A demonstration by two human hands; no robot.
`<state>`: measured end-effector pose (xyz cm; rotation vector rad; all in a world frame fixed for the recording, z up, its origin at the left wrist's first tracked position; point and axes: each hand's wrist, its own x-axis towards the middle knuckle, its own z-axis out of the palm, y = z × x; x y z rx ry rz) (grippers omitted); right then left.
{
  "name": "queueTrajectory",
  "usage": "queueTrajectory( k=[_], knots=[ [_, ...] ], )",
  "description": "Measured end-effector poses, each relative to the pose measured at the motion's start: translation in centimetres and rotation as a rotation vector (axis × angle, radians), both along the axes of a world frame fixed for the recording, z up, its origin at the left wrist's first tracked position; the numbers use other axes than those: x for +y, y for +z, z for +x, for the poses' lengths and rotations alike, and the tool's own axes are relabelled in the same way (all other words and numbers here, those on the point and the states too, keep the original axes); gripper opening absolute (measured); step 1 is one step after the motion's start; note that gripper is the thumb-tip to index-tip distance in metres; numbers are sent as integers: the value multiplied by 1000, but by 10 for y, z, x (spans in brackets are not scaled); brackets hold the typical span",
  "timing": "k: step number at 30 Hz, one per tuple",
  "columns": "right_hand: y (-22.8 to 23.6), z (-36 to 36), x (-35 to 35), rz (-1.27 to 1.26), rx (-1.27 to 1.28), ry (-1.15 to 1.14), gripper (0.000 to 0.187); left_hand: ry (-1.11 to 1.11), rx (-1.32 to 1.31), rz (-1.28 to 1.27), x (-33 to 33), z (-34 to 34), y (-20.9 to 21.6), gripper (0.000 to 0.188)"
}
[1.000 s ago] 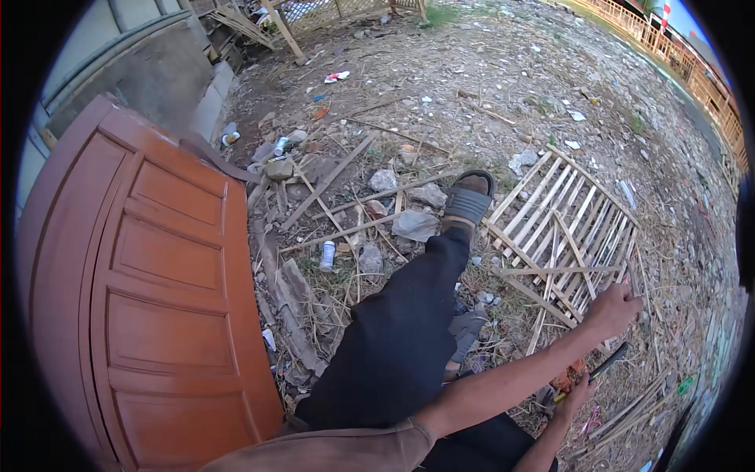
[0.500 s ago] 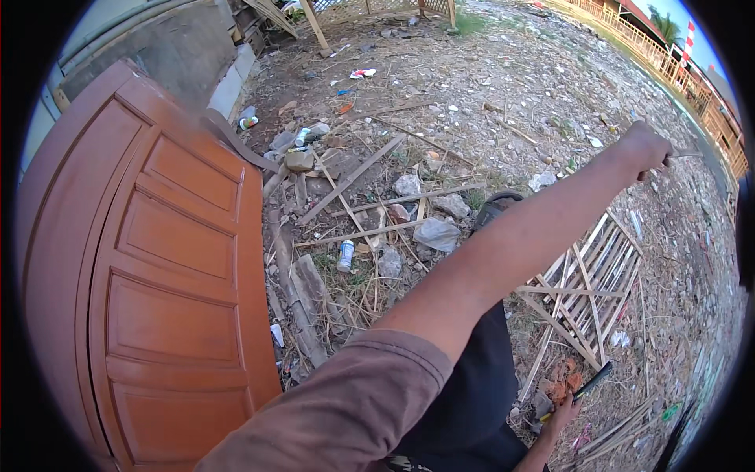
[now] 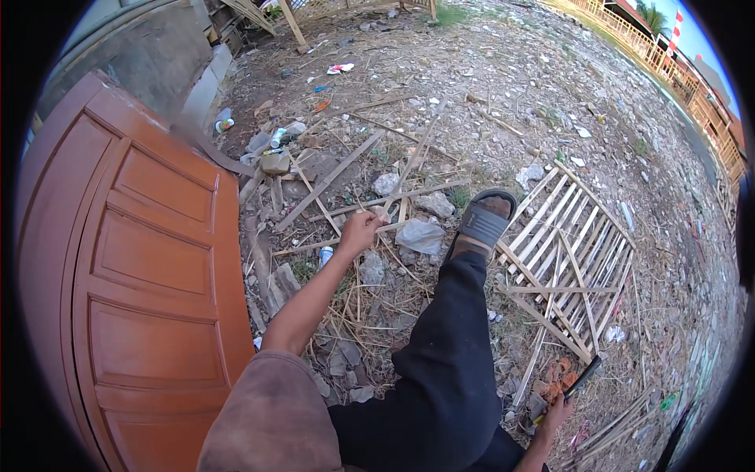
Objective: The person joins bamboo sticks by hand using a hammer and nails, while sitting on the ground.
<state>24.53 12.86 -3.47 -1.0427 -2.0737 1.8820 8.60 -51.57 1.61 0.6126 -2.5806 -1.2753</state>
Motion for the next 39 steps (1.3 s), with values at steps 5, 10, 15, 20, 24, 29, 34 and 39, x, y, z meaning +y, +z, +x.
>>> queueTrajectory(
  k=[5, 10, 15, 20, 24, 29, 34, 39],
  knots=[
    [-6, 4, 6, 40, 62, -13, 7, 23, -84, -103, -13, 16, -52, 27],
    [0, 5, -3, 68, 22, 26, 15, 87, -131, -86, -12, 32, -75, 32],
    [6, 7, 1, 113, 11, 12, 11, -3, -183, -165, 3, 41, -37, 32],
    [7, 3, -10, 148, 22, 82, 7, -208, -143, -318, -8, 65, -39, 33],
    [4, 5, -7, 169, 2, 61, 8, -188, -82, -355, -4, 65, -42, 34],
    [-3, 10, -1, 143, 24, 83, 11, -80, -123, -408, -2, 42, -23, 29],
    [-1, 10, -7, 120, 30, 77, 15, -326, 41, -506, -20, -39, 17, 20],
    [-5, 13, -3, 189, 39, 80, 15, -566, -89, -720, 4, -151, 110, 22]
  ],
)
